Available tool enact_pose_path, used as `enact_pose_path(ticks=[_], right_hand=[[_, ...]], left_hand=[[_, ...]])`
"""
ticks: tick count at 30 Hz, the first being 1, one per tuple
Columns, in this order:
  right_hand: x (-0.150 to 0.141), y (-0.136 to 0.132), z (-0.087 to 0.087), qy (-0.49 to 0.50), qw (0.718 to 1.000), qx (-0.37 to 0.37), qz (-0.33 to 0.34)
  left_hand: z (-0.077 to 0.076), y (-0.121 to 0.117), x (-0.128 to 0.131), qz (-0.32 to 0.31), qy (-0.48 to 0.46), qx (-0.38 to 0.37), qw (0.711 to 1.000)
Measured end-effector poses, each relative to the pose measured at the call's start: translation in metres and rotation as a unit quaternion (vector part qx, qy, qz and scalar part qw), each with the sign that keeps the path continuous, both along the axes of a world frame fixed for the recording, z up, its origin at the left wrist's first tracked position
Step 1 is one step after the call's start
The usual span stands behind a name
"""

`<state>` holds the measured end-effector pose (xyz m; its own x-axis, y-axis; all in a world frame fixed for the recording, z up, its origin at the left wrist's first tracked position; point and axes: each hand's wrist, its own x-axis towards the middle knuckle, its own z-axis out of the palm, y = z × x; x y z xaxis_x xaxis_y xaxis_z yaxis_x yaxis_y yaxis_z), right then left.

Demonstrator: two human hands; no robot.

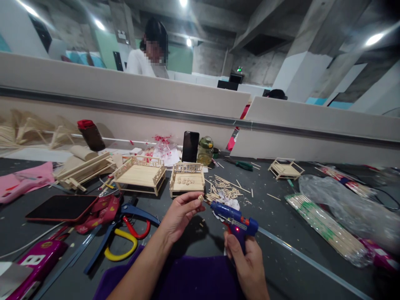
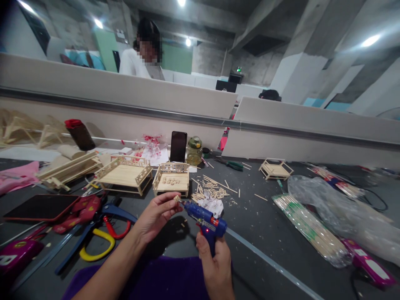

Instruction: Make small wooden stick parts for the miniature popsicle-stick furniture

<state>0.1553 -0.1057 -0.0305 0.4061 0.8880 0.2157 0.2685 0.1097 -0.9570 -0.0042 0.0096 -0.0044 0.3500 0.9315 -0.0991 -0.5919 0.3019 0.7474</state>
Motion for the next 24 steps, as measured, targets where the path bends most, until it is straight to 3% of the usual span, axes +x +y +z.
enact_pose_path(ticks=[10,14,19,23,24], right_hand=[[0.0,-0.001,0.003,0.002,1.0,-0.003,-0.005],[0.005,0.002,0.003,0.078,0.997,-0.009,0.018],[0.028,0.019,-0.001,0.154,0.983,-0.075,-0.072],[0.045,0.035,-0.016,0.159,0.969,-0.176,-0.07],[0.048,0.038,-0.02,0.145,0.972,-0.168,-0.073]], left_hand=[[-0.005,0.002,-0.001,0.014,0.004,0.003,1.0],[-0.006,0.004,-0.002,0.031,0.016,0.004,0.999],[-0.005,0.005,-0.002,0.042,0.048,0.021,0.998],[-0.005,0.005,-0.002,0.052,0.111,0.047,0.991],[-0.005,0.005,-0.002,0.053,0.132,0.055,0.988]])
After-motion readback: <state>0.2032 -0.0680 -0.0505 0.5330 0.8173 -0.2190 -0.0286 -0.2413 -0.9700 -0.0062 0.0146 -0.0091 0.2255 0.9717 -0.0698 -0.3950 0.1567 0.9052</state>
